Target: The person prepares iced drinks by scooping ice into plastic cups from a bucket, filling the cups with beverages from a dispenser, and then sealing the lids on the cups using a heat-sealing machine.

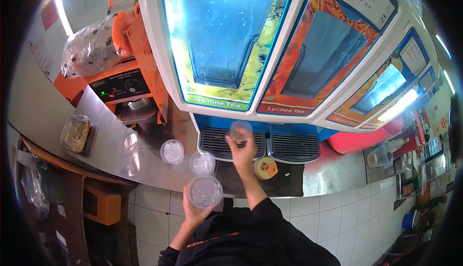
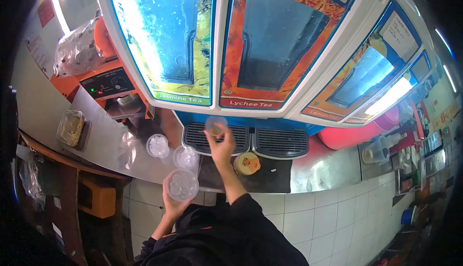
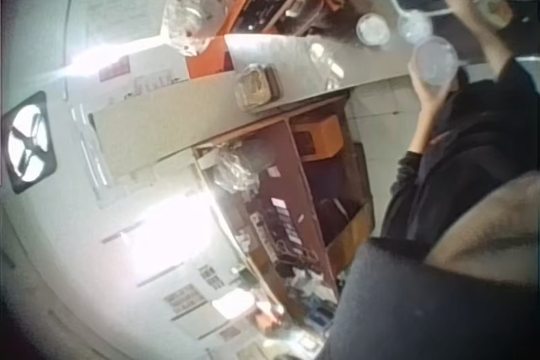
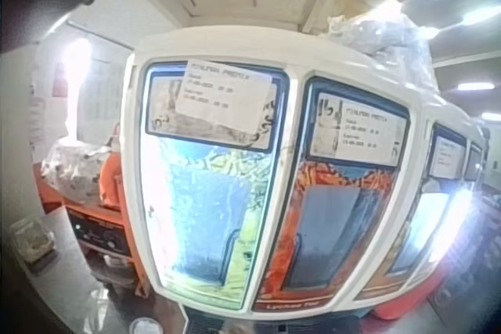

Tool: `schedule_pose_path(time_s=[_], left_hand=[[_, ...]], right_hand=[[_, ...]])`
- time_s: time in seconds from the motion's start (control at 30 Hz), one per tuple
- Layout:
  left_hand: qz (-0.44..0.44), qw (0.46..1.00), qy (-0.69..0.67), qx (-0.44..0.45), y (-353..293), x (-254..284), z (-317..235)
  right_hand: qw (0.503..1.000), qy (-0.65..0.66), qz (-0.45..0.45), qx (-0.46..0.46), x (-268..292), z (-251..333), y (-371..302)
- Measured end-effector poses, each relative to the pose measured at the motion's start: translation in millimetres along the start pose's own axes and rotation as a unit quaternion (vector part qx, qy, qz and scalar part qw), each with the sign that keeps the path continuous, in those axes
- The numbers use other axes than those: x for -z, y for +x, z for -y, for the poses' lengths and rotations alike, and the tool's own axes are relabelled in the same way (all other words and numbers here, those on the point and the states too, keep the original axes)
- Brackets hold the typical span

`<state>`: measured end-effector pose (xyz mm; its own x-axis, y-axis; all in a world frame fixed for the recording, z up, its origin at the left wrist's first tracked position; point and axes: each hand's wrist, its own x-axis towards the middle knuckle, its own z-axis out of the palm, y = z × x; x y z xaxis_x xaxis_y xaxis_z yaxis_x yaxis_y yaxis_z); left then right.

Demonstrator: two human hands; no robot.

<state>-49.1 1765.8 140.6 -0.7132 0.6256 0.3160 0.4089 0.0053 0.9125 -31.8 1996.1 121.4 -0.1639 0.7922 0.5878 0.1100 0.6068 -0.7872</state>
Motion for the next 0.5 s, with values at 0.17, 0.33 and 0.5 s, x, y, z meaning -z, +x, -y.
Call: schedule_pose_path(time_s=[0.17, 0.33, 0.5], left_hand=[[0.095, 0.995, 0.011, -0.001, 3.8, -34.4, -2.8], [0.134, 0.990, -0.030, -0.013, 5.9, -55.4, 9.1], [0.152, 0.988, -0.008, -0.013, 10.9, -58.8, 7.5]], right_hand=[[0.996, -0.070, -0.031, -0.048, 43.2, -18.6, 45.2], [0.993, -0.113, 0.031, -0.022, 51.2, -21.3, 63.6], [0.990, -0.109, 0.078, -0.045, 57.2, -19.6, 68.5]])
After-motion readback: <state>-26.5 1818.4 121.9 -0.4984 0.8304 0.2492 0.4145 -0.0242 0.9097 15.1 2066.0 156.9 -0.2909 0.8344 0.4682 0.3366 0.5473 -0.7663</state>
